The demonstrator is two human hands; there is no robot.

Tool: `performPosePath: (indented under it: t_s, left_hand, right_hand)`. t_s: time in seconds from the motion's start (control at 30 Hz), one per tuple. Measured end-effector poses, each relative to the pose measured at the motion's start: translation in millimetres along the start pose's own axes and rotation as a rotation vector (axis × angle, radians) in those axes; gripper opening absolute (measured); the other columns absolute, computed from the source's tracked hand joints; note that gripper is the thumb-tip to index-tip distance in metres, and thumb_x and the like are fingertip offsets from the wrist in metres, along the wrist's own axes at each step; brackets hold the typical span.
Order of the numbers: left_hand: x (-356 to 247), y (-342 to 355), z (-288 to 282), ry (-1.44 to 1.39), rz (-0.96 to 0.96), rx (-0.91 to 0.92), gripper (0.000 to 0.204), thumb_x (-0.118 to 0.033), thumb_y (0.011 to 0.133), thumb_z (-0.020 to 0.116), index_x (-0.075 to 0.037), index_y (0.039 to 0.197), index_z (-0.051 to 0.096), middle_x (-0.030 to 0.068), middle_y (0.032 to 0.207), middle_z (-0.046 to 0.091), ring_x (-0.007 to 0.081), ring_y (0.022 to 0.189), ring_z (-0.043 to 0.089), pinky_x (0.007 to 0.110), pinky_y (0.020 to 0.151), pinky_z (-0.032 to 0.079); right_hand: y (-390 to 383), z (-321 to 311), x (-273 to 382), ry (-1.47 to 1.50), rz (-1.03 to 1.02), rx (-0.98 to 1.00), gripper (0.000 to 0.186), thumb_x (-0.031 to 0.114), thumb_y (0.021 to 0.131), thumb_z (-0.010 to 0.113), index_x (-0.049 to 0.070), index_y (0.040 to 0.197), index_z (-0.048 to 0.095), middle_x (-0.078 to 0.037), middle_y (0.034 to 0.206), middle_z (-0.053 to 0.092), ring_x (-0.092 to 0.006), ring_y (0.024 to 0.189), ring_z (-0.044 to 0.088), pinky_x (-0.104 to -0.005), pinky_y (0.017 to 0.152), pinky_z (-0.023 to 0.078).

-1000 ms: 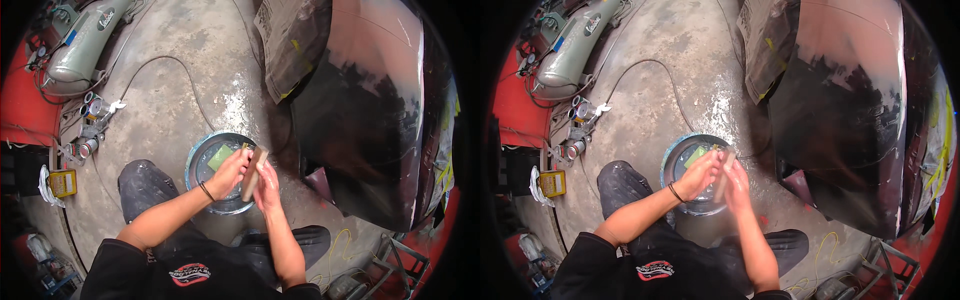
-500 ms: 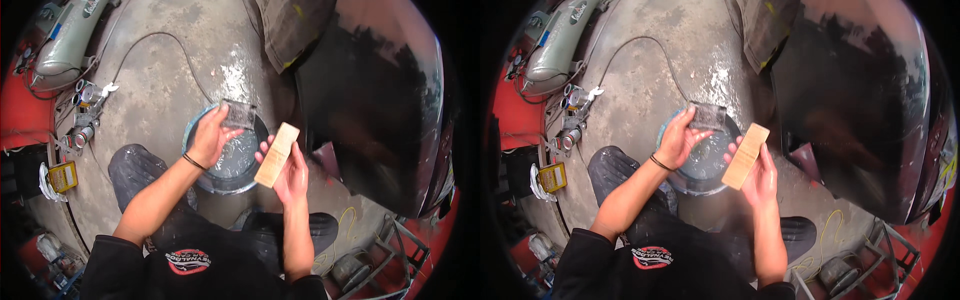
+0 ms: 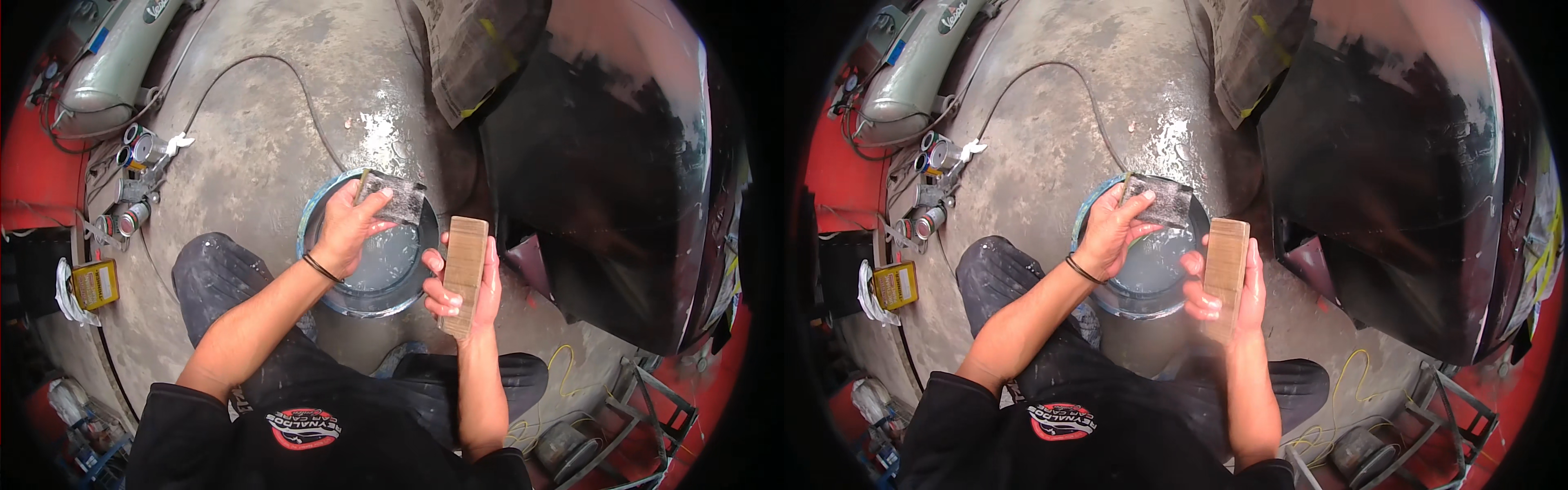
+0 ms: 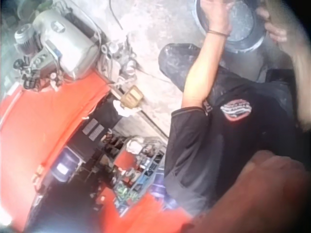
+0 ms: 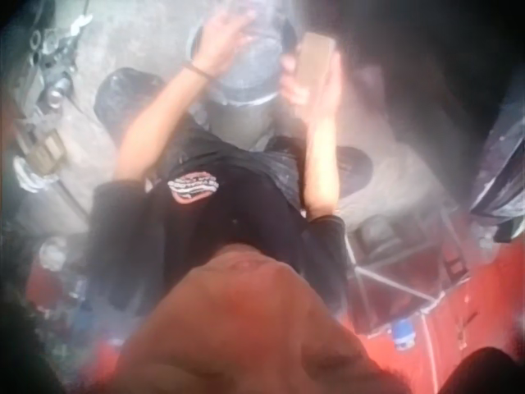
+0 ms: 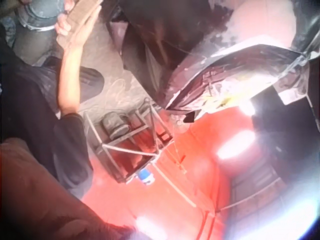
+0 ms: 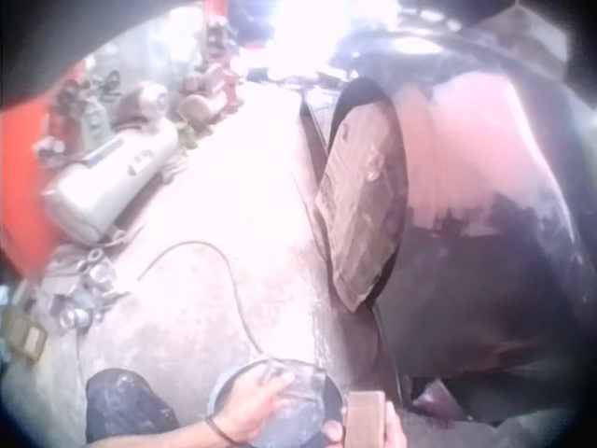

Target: The person sands the body panel of a car using sanding blocks dipped in a bucket of water, feeling the panel surface by hand and swapping sanding tools.

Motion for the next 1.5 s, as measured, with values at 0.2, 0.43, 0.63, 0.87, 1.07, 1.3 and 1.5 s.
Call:
performPosePath:
  t_s: [0.2, 0.43, 0.63, 0.87, 1.07, 1.3, 1.5]
  left_hand:
    - [-1, -16, 19, -0.014, 0.0, 0.07, 0.03, -0.013, 0.109, 0.077, -0.01, 0.137, 0.068, 0.0044, 0.128, 0.078, 0.0184, 0.114, 0.077, 0.045, 0.097, 0.067]
    - [5, -17, 23, -0.173, -0.087, 0.247, 0.036, -0.012, 0.116, 0.063, -0.009, 0.152, 0.059, 0.01, 0.141, 0.073, 0.025, 0.13, 0.073, 0.052, 0.114, 0.061]
    - [7, -15, 29, -0.191, -0.081, 0.335, 0.049, -0.02, 0.123, 0.053, -0.011, 0.171, 0.047, 0.0121, 0.156, 0.066, 0.0262, 0.143, 0.066, 0.051, 0.123, 0.054]
    - [3, -18, 40, -0.16, -0.045, 0.383, 0.051, -0.027, 0.124, 0.052, -0.006, 0.17, 0.05, 0.011, 0.159, 0.065, 0.0239, 0.146, 0.064, 0.048, 0.125, 0.053]
    - [9, -20, 46, -0.102, -0.12, 0.398, 0.052, -0.037, 0.123, 0.056, 0.0, 0.159, 0.062, 0.0107, 0.142, 0.077, 0.0226, 0.132, 0.074, 0.045, 0.116, 0.059]
    - [16, 1, 18, 0.278, 0.014, 0.095, 0.059, -0.04, 0.122, 0.057, -0.006, 0.171, 0.05, 0.0118, 0.161, 0.066, 0.0237, 0.149, 0.064, 0.042, 0.118, 0.055]
    - [31, -8, 35, 0.229, 0.106, 0.303, 0.072, -0.052, 0.123, 0.048, -0.01, 0.18, 0.034, 0.0093, 0.169, 0.057, 0.0219, 0.151, 0.057, 0.044, 0.127, 0.044]
  right_hand:
    - [-5, -5, -11, 0.193, 0.035, 0.141, 0.056, 0.052, 0.122, 0.04, 0.001, 0.146, 0.047, -0.016, 0.119, 0.053, -0.0266, 0.069, 0.058, -0.0406, 0.057, 0.053]
    - [2, -2, -16, 0.1, 0.021, 0.153, 0.058, 0.052, 0.122, 0.04, 0.0, 0.144, 0.052, -0.015, 0.119, 0.057, -0.0273, 0.081, 0.061, -0.0404, 0.057, 0.055]
    - [-3, -14, 5, -0.674, -0.325, -0.319, 0.063, 0.052, 0.121, 0.048, -0.002, 0.153, 0.056, -0.012, 0.134, 0.064, -0.0188, 0.085, 0.06, -0.0325, 0.061, 0.056]
    - [-2, -9, 26, -1.144, -0.629, -0.442, 0.058, 0.046, 0.118, 0.054, 0.003, 0.155, 0.059, -0.012, 0.148, 0.066, -0.0253, 0.14, 0.063, -0.0512, 0.121, 0.051]
    - [2, -19, 27, -0.807, -0.451, -0.364, 0.062, 0.048, 0.118, 0.051, 0.005, 0.163, 0.056, -0.012, 0.153, 0.068, -0.0231, 0.139, 0.065, -0.0523, 0.119, 0.055]
    - [3, -17, 35, -0.934, -0.532, -0.452, 0.06, 0.044, 0.121, 0.048, 0.001, 0.161, 0.058, -0.015, 0.147, 0.071, -0.0265, 0.133, 0.069, -0.0491, 0.117, 0.057]
    - [12, -12, 12, -1.326, -0.558, -0.3, 0.042, 0.024, 0.112, 0.066, -0.005, 0.142, 0.069, -0.015, 0.149, 0.066, -0.025, 0.143, 0.06, -0.0414, 0.126, 0.043]
Point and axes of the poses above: each hand's wrist, its own y-axis towards the middle knuckle, its own z-axis out of the palm, x = y × z, the point moved 5 cm from there along y, towards the middle knuckle
